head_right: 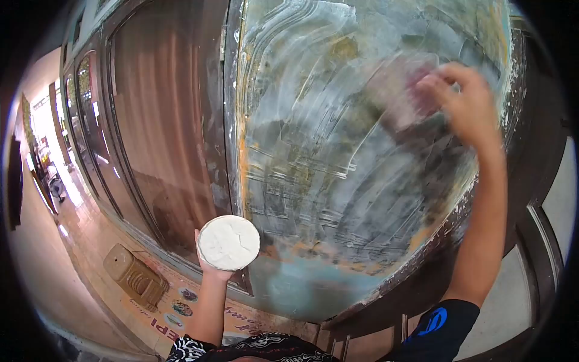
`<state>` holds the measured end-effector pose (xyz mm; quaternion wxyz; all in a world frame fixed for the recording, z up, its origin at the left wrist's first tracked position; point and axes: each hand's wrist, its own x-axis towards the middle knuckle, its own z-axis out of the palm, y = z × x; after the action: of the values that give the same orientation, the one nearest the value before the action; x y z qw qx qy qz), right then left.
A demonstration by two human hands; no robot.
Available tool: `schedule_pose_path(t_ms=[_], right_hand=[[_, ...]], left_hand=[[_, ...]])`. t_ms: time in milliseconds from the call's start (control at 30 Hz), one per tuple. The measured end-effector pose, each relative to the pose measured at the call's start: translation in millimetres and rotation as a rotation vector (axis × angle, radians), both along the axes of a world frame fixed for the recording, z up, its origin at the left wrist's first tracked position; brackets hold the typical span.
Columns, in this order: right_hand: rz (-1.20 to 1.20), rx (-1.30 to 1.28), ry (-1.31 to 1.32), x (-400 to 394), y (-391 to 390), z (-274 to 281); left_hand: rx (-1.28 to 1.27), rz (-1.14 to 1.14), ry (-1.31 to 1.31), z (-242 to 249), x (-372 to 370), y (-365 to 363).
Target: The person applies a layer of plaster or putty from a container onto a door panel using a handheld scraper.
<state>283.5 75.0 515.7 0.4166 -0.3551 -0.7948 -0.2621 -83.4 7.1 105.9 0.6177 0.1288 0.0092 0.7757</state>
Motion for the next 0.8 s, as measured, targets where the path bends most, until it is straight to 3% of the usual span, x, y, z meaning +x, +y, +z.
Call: schedule_pose_path(t_ms=[33, 100, 167, 267, 333, 367, 433, 467, 533, 600, 633, 667, 733, 800], right_hand=[[0.006, 0.095, -0.002, -22, 6, -48], [-0.054, -0.027, -0.393, -63, -1, -108], [-0.097, -0.079, -0.532, -74, 22, -150], [-0.209, 0.058, -0.353, -56, 32, -105], [-0.26, 0.31, -0.099, -20, 30, -54], [-0.355, 0.269, 0.008, 2, 26, -26], [-0.211, 0.089, 0.343, 56, 34, 11], [-0.21, 0.088, 0.341, 56, 33, 4], [0.038, 0.114, 0.296, 56, 20, -25], [-0.101, 0.038, -0.118, 0, -13, -80], [-0.119, 0.154, -0.248, -17, -8, -120], [-0.114, 0.017, -0.445, -30, -3, -150], [-0.076, -0.068, -0.634, -37, 12, -193], [-0.151, 0.014, -0.615, -28, 25, -183]], left_hand=[[-0.03, 0.006, 0.006, 0, 0, 0], [0.006, -0.026, 0.026, 5, 6, -2], [0.017, -0.055, -0.008, 0, 9, -2], [0.043, -0.069, -0.022, -3, 7, 1], [0.064, -0.061, -0.008, -3, 9, 1], [0.06, -0.061, -0.011, -4, 10, 1], [0.025, -0.043, 0.003, -6, 11, 0], [0.024, -0.042, 0.001, -7, 11, -1], [0.036, -0.043, -0.033, -5, 12, -1], [0.031, -0.031, -0.028, -8, 15, -1], [0.022, -0.036, -0.028, -7, 17, -1], [0.016, -0.045, -0.014, -5, 19, 0], [0.011, -0.063, 0.001, -5, 24, 0], [-0.018, -0.054, -0.015, -3, 28, 2]])
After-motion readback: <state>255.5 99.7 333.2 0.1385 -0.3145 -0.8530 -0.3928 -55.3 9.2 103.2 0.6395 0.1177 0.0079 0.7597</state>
